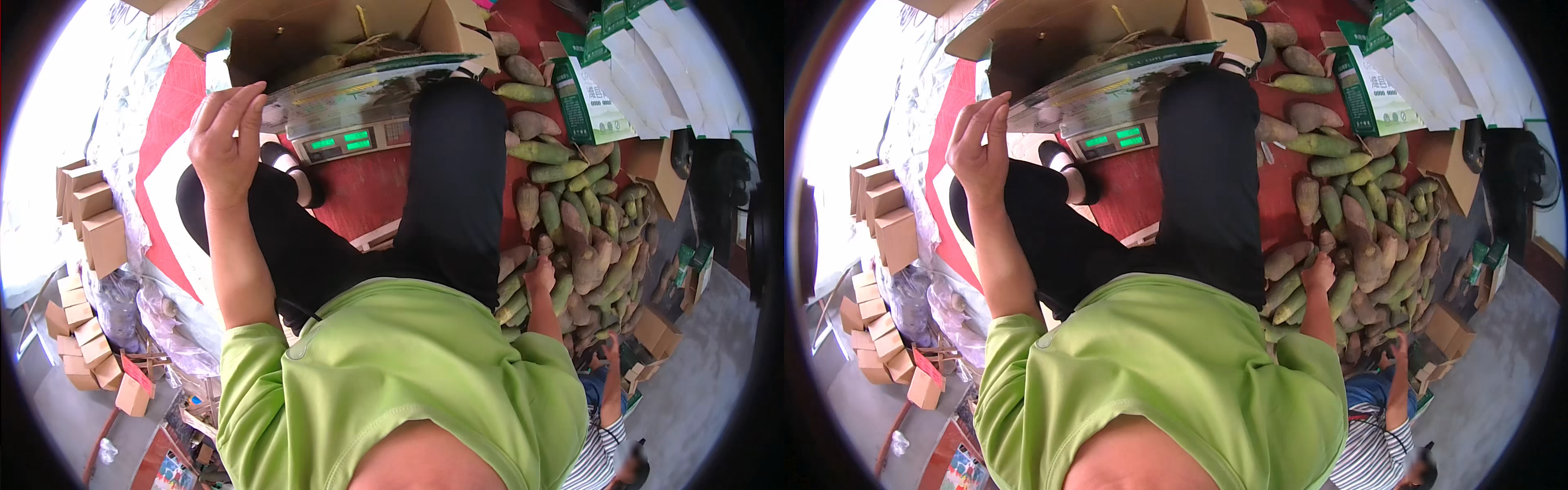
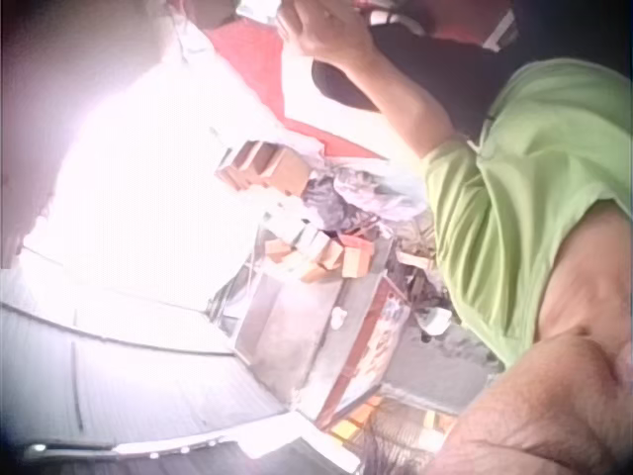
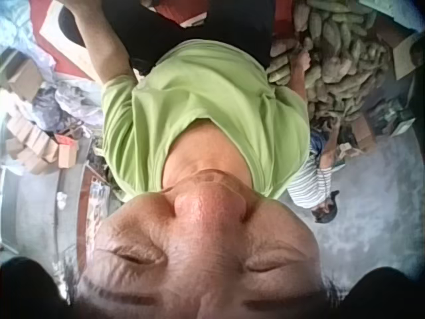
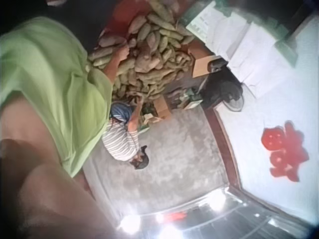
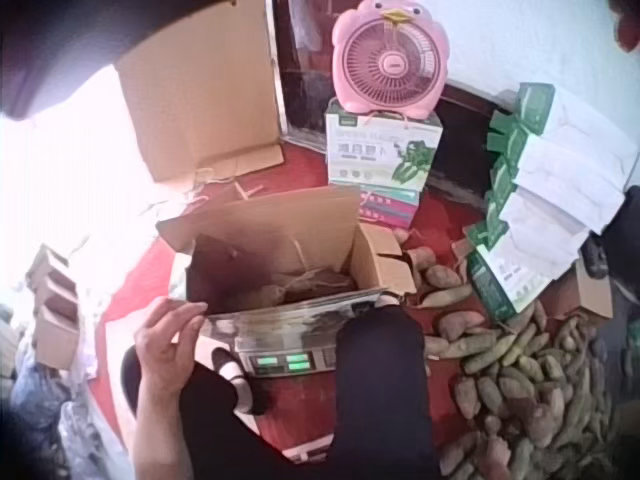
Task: Weighing and packing root vegetables into cardboard boxes.
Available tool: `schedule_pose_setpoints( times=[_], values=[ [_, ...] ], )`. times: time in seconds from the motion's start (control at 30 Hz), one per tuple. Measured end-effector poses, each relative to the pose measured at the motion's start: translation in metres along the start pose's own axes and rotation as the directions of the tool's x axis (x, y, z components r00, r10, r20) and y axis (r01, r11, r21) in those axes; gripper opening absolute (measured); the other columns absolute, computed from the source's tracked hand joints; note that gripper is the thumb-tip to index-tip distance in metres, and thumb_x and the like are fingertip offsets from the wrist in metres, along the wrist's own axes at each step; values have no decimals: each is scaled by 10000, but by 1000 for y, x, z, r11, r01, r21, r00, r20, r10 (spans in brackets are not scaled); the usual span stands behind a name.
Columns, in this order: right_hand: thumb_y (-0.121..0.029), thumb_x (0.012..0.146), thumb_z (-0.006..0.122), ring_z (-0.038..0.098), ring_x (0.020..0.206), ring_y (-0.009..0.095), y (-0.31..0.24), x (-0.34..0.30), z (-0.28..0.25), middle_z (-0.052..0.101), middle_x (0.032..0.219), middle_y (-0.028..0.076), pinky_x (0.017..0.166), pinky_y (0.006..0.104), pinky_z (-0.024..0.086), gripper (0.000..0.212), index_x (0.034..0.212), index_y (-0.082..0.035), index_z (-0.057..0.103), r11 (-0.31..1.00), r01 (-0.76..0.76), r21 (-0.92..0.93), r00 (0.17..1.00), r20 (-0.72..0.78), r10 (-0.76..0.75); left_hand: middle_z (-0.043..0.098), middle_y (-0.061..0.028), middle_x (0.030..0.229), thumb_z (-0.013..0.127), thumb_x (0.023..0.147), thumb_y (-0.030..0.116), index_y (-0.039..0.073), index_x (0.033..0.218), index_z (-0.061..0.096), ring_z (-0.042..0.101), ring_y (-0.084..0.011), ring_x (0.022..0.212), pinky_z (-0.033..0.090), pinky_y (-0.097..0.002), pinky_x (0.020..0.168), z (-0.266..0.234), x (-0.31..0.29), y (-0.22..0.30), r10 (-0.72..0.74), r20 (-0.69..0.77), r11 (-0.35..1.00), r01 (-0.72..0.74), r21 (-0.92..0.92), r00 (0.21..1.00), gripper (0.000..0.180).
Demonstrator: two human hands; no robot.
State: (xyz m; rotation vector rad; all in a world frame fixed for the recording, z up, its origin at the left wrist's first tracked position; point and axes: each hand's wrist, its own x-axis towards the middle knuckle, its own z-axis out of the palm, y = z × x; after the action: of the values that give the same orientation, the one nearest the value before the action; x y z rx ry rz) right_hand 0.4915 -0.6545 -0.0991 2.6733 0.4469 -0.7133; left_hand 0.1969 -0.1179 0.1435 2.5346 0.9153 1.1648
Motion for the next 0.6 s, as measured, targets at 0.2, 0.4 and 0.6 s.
schedule_pose_setpoints(
  times=[0.2,0.4,0.6],
  values=[
    [-131,587,827,561,1089,319,-26,16,-4,605,1119,90,876,436,503,579,1090,-139,541,984,162,79,987,-29,-161,646,-76,792,712,798,59,29,894,713,629,-205,704,495,-299,642,-4,1,3,-20,6,1000,21,-15,1000,101],
    [-168,636,796,562,1124,306,-68,22,-7,577,1185,79,888,437,515,528,1103,-159,550,975,222,19,965,137,-223,649,-70,787,716,778,84,32,848,704,618,-231,688,487,-340,640,-6,-1,1,11,62,1000,-10,-8,998,88],
    [-168,736,692,631,961,358,-99,65,-21,678,995,153,834,407,527,280,988,-60,638,883,380,277,921,-26,-388,645,-48,830,725,770,136,60,862,708,622,-234,743,489,-352,681,-10,1,-1,4,118,999,-8,34,993,120]
  ],
)
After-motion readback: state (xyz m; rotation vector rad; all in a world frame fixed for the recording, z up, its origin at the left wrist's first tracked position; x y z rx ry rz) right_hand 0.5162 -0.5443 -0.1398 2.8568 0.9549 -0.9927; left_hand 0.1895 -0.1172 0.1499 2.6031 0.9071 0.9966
